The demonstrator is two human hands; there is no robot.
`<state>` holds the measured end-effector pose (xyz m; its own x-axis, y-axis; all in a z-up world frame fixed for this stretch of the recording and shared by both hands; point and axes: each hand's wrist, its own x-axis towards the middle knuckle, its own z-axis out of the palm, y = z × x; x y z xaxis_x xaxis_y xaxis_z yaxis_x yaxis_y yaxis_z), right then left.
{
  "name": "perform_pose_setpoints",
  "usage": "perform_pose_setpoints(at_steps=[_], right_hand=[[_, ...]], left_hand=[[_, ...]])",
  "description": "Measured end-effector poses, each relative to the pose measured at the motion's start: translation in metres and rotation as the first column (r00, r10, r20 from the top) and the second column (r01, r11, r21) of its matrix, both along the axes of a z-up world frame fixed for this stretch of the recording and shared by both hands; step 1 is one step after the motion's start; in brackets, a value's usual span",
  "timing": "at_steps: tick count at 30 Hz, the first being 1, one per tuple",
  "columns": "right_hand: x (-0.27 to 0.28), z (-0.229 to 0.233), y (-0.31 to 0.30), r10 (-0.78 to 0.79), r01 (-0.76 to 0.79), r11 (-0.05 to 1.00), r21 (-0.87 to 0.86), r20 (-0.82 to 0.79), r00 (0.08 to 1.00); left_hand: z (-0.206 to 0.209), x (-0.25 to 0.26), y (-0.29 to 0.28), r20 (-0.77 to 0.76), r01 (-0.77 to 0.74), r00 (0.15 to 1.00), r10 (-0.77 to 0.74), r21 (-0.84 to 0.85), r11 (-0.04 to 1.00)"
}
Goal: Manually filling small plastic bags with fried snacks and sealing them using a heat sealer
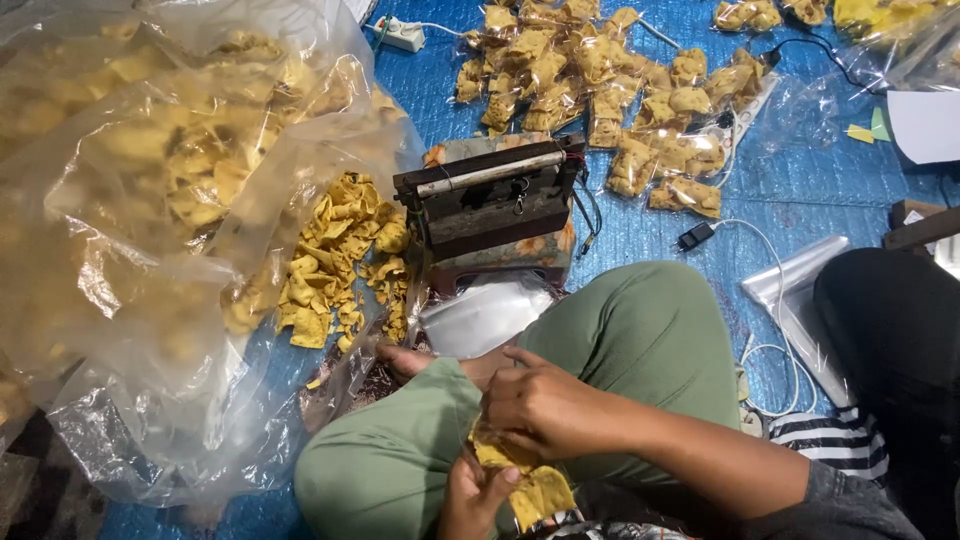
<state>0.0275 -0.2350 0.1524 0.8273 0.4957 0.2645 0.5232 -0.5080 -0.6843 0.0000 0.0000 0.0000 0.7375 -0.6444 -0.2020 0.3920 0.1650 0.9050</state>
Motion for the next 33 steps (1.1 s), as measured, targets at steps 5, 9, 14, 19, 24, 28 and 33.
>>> perform_pose_setpoints(at_steps=[5,9,14,19,24,28,33], right_hand=[[0.01,-0.013,0.003,-0.105,0.107,0.994,-0.017,0.101,0.989],[0.021,-0.01,0.006,-0.193,0.213,0.973,-0.087,0.194,0.962],[0.062,-0.032,-0.023,-0.321,0.348,0.937,-0.037,0.302,0.898],[0.081,-0.029,-0.043,-0.455,0.491,0.871,-0.018,0.35,0.819],[0.081,0.002,-0.047,-0.44,0.44,0.89,-0.119,0.027,0.898],[0.08,-0.009,-0.048,-0.41,0.408,0.891,-0.199,0.035,0.911],[0.079,-0.013,-0.036,-0.416,0.423,0.886,-0.189,0.078,0.906]], left_hand=[[0.047,0.018,-0.013,0.033,-0.053,0.998,0.052,0.032,0.998],[0.059,0.04,-0.018,0.142,-0.09,0.987,0.073,0.119,0.989],[0.083,0.076,-0.032,0.182,-0.04,0.983,0.032,0.04,0.998],[0.053,0.083,-0.027,0.142,-0.005,0.99,0.005,-0.004,1.0],[0.066,0.083,-0.033,0.381,-0.29,0.902,0.203,0.187,0.939],[0.053,0.086,-0.029,0.346,-0.233,0.928,0.142,0.239,0.943],[0.032,0.096,-0.031,0.086,-0.04,0.996,0.036,0.054,0.998]])
